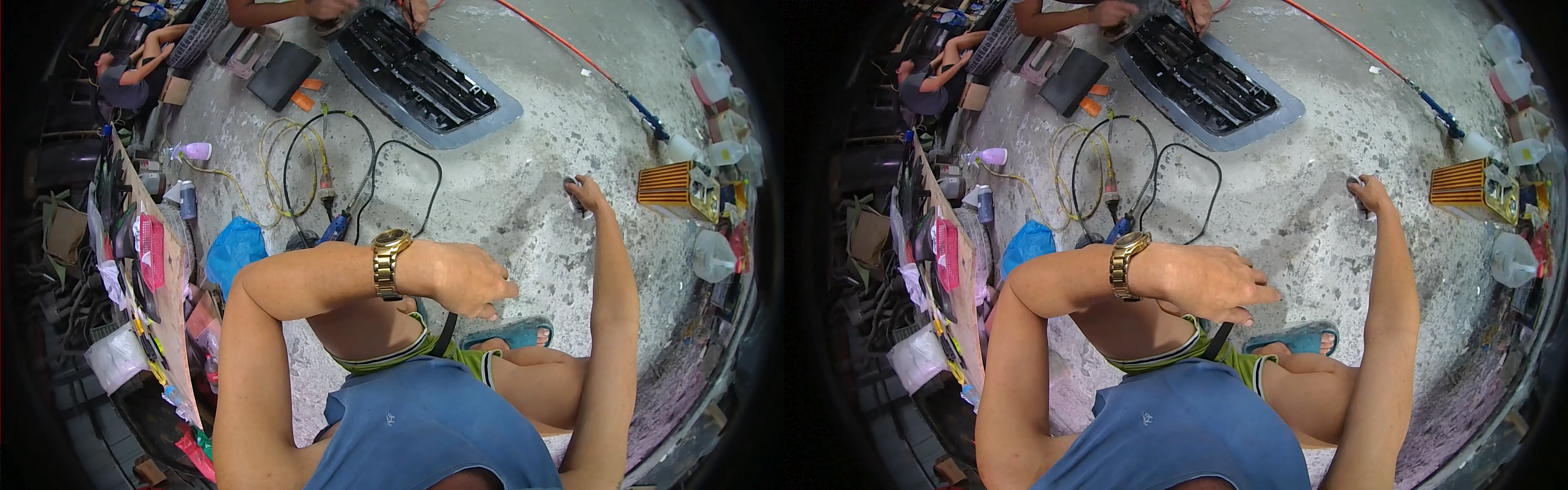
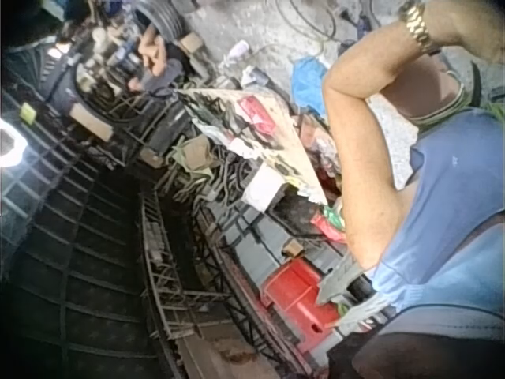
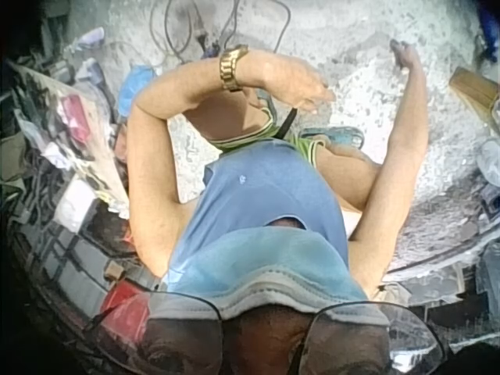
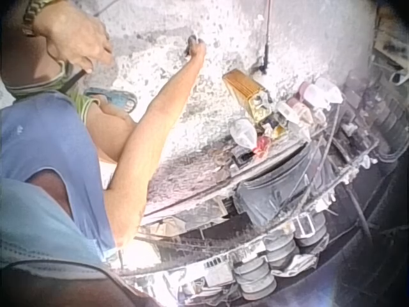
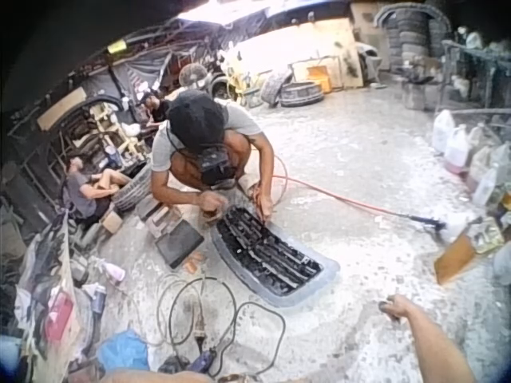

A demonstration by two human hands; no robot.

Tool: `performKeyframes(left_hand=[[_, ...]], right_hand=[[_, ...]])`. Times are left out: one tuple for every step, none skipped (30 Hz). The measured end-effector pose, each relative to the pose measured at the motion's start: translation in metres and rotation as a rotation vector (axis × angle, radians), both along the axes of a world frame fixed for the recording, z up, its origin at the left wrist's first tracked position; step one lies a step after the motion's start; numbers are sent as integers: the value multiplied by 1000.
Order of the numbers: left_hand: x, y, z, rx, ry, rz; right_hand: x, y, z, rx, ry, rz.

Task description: The recorder and an assistant are repairing or modifying a car front grille on the shop floor.

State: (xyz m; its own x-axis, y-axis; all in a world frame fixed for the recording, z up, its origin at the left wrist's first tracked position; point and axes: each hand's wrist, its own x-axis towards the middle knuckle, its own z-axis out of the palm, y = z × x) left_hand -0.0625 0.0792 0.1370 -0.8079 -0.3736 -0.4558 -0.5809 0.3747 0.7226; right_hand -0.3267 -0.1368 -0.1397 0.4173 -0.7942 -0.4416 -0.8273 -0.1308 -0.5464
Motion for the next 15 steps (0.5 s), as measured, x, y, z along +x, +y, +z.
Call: performKeyframes(left_hand=[[0, 0, 0, 1, 4, 2], [1, 0, 0, 2, 4, 3], [0, 0, 2, 7, -2, 4], [0, 0, 3, 11, -7, 5], [-1, 0, 3, 11, -7, 4], [0, 0, 3, 10, -4, 3], [0, 0, 4, 9, -1, 3], [0, 0, 4, 9, 0, 3], [0, 0, 5, 19, -2, -2], [0, 0, 5, 28, -4, -6], [1, 0, 5, 28, -4, -6], [1, 0, 4, 30, -2, -6], [1, 0, 4, 31, 0, -6], [1, 0, 4, 31, 0, -6], [1, 1, 4, 29, 5, -1]], right_hand=[[1, 0, 1, 8, 6, -3], [2, 0, 2, 16, 13, -7], [0, 0, 0, 15, 13, -8], [-1, 0, -2, 6, 10, -5], [-2, -1, -4, -4, 7, -1], [-3, -1, -5, -4, 8, -1], [-3, -2, -6, -1, 4, 0], [-4, -2, -7, 1, 0, 2], [-4, -2, -7, 1, 0, 3], [-4, -2, -6, 22, -2, 0], [-3, -2, -5, 42, -5, -3], [-3, -3, -5, 42, -4, -3], [-3, -4, -5, 51, 25, 11], [-3, -4, -5, 59, 55, 25], [-2, -4, -4, 59, 55, 26]])
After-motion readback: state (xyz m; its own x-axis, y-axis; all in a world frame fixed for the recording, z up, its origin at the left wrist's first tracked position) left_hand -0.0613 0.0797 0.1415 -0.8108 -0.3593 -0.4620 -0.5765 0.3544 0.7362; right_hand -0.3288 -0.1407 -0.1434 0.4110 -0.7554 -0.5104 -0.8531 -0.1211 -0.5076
